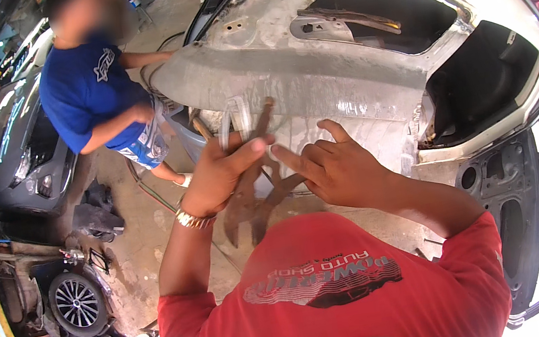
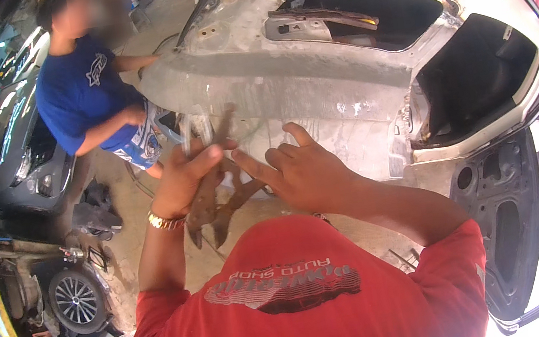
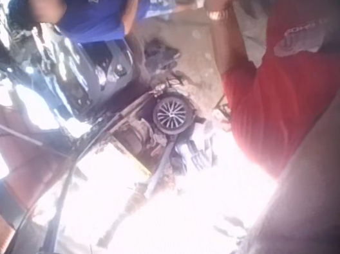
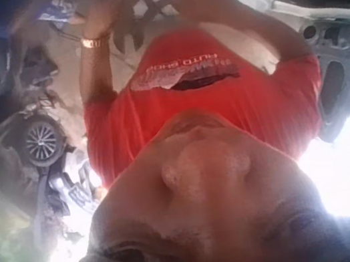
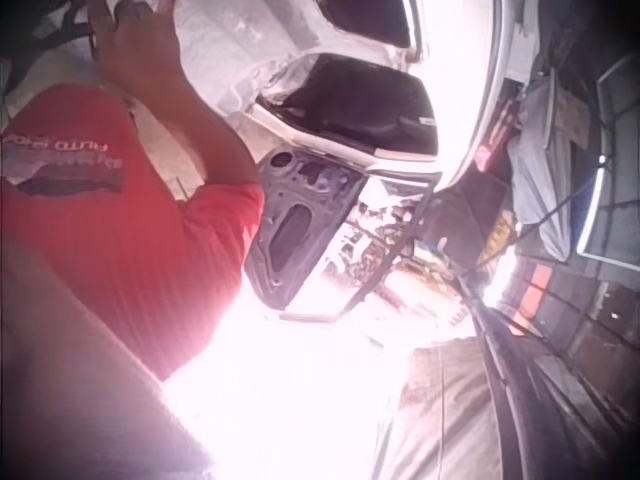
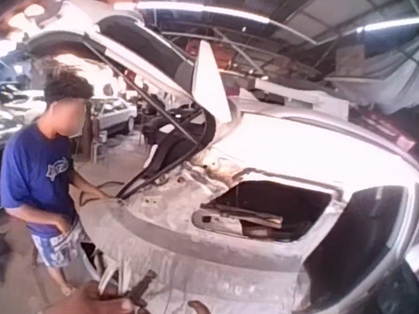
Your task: The person welds a metal sheet onto the front section of a white car using a welding torch and filler wire. A second person assists by holding the sheet in place. The welder then uses a hammer to tap the welded area.
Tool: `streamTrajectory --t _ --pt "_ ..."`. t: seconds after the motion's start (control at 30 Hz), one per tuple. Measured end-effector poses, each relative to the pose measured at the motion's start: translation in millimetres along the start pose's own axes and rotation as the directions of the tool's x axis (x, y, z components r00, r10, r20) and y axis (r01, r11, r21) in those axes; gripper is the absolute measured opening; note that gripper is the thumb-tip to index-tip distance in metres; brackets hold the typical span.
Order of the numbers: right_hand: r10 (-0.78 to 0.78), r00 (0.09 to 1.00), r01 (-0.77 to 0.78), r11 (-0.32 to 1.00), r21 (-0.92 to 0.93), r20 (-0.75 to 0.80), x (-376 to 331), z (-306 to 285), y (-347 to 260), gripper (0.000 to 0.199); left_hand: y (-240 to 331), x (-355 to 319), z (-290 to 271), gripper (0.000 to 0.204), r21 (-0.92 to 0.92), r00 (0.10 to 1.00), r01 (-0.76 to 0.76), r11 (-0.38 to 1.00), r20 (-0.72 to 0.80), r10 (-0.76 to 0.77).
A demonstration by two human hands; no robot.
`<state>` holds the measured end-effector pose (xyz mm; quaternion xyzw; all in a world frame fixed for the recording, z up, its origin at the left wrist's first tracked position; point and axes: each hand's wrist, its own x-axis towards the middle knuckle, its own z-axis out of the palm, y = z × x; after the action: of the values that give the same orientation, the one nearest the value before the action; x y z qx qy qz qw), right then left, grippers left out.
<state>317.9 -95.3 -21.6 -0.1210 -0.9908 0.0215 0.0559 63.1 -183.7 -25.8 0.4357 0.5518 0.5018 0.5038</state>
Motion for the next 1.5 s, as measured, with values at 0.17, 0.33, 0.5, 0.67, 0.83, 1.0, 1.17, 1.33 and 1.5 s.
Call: streamTrajectory --t 0.17,0.33,0.5,0.67,0.83,1.0,1.17,1.33,1.5 --pt "0.326 0.944 -0.29 0.892 0.348 -0.048 -15.4 -1.4 4.2 0.095 7.1 30.5 36.3 0.055 -0.025 0.982 0.127 0.992 0.143 -0.122" --pt "0.509 0.861 -0.456 0.773 0.441 -0.002 -41.5 -22.0 29.1 0.084 -1.6 37.2 45.9 0.069 -0.363 0.991 -0.053 0.93 0.098 0.094" --pt "0.519 0.854 -0.511 0.83 0.223 0.024 -50.3 -19.0 71.4 0.072 -28.4 45.2 101.2 0.08 -0.154 0.947 -0.323 0.934 -0.052 0.318" --pt "0.441 0.898 -0.438 0.891 0.117 0.005 -55.1 0.2 90.9 0.075 -33.5 83.2 132.9 0.067 0.056 0.854 -0.439 0.897 -0.285 0.436" --pt "0.48 0.842 -0.535 0.802 0.265 0.247 -36.4 -13.0 96.7 0.08 -31.4 99.3 124.5 0.058 -0.131 0.907 -0.348 0.928 -0.298 0.298" --pt "0.522 0.78 -0.622 0.71 0.331 0.346 -20.1 -55.1 103.3 0.083 -33.5 112.9 105.0 0.052 -0.317 0.93 -0.314 0.895 -0.293 0.223" --pt "0.639 0.715 -0.695 0.692 0.194 0.284 31.4 -91.5 133.2 0.046 -31.5 130.3 80.1 0.052 -0.372 0.906 -0.342 0.863 -0.374 0.197" --pt "0.741 0.624 -0.778 0.621 0.101 0.248 76.6 -90.0 148.9 0.061 -42.6 121.7 86.0 0.053 -0.457 0.958 -0.262 0.85 -0.227 0.174" --pt "0.716 0.656 -0.733 0.68 -0.028 0.239 107.9 -81.0 151.0 0.071 -55.6 108.8 112.9 0.066 -0.515 0.981 -0.191 0.836 -0.078 0.176"
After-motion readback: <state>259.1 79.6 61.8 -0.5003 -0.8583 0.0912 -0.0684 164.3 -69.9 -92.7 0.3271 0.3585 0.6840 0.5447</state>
